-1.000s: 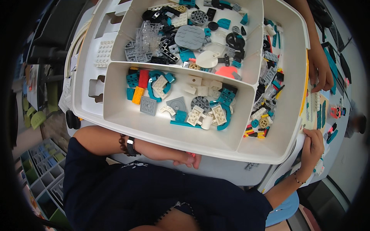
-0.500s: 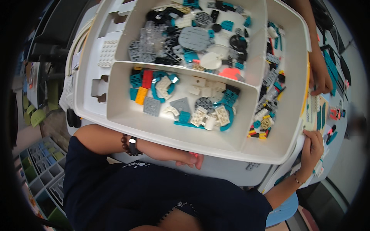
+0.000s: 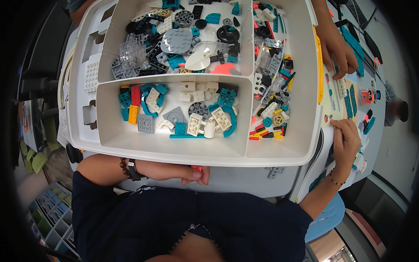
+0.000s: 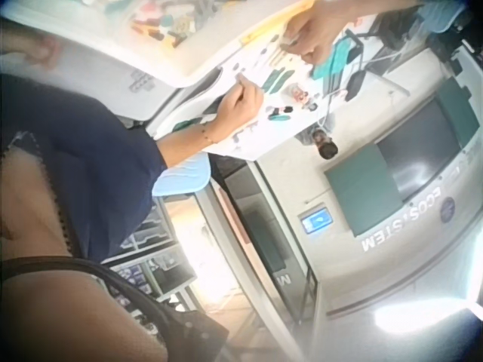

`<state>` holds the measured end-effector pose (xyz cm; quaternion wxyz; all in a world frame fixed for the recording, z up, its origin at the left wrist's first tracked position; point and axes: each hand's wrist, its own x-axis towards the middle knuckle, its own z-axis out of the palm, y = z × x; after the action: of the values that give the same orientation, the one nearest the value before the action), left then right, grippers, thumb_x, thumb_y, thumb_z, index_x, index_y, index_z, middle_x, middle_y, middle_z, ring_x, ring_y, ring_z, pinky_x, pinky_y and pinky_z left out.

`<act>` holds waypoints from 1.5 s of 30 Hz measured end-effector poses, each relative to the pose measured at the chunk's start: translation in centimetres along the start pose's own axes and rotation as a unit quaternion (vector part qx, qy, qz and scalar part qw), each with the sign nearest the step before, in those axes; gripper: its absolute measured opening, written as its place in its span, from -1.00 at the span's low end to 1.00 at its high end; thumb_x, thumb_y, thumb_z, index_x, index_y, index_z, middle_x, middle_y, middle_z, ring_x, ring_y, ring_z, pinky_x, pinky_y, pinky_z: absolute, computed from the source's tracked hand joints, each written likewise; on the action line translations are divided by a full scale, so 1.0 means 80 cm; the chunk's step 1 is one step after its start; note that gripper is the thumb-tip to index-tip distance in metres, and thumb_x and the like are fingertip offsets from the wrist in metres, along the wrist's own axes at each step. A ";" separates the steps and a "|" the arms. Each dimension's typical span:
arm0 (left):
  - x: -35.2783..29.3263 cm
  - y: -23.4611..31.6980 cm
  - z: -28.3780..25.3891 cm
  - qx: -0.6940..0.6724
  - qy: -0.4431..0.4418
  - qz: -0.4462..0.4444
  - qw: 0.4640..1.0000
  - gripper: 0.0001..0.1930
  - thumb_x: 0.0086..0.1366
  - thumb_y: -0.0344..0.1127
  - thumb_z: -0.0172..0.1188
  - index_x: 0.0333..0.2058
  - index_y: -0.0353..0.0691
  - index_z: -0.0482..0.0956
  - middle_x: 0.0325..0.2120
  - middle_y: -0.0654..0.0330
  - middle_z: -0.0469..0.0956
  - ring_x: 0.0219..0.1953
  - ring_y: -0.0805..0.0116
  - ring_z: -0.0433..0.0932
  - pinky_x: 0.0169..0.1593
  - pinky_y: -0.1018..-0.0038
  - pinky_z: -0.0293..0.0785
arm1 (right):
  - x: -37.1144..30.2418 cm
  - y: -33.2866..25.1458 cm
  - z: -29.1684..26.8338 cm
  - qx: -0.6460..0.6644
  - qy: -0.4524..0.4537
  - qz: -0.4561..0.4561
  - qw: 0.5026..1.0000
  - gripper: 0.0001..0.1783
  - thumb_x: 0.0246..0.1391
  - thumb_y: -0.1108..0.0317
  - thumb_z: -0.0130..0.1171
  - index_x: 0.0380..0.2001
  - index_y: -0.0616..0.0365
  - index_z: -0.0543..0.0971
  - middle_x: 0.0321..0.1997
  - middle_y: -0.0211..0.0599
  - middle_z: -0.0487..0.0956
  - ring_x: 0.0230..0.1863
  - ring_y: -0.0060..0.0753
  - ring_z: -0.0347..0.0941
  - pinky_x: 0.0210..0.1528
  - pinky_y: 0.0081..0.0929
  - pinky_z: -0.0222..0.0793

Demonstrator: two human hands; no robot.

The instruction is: The person assembles small plastic building blocks by hand, selecting pieces from a compartmentalized tray and connecting them into small structures. They occasionally place assembled pieces on the table and continue adding components.

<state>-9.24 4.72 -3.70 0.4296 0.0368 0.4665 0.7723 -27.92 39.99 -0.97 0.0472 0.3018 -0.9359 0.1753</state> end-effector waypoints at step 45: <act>0.004 -0.003 -0.001 0.004 0.009 -0.026 1.000 -0.80 0.21 -0.34 -0.02 -0.36 -0.40 0.45 -0.57 0.18 0.40 -0.54 0.49 0.36 -0.15 0.42 0.42 | -0.011 0.092 0.003 0.178 0.085 0.084 0.977 -0.86 -0.19 0.55 -0.11 -0.61 0.30 0.48 -0.52 -0.35 0.47 -0.45 -0.58 0.34 -0.36 -0.65 0.21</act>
<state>-9.32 4.96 -4.00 0.4450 0.0196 0.4744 0.7593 -31.49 45.99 -3.59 0.0575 0.2099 -0.9043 0.3674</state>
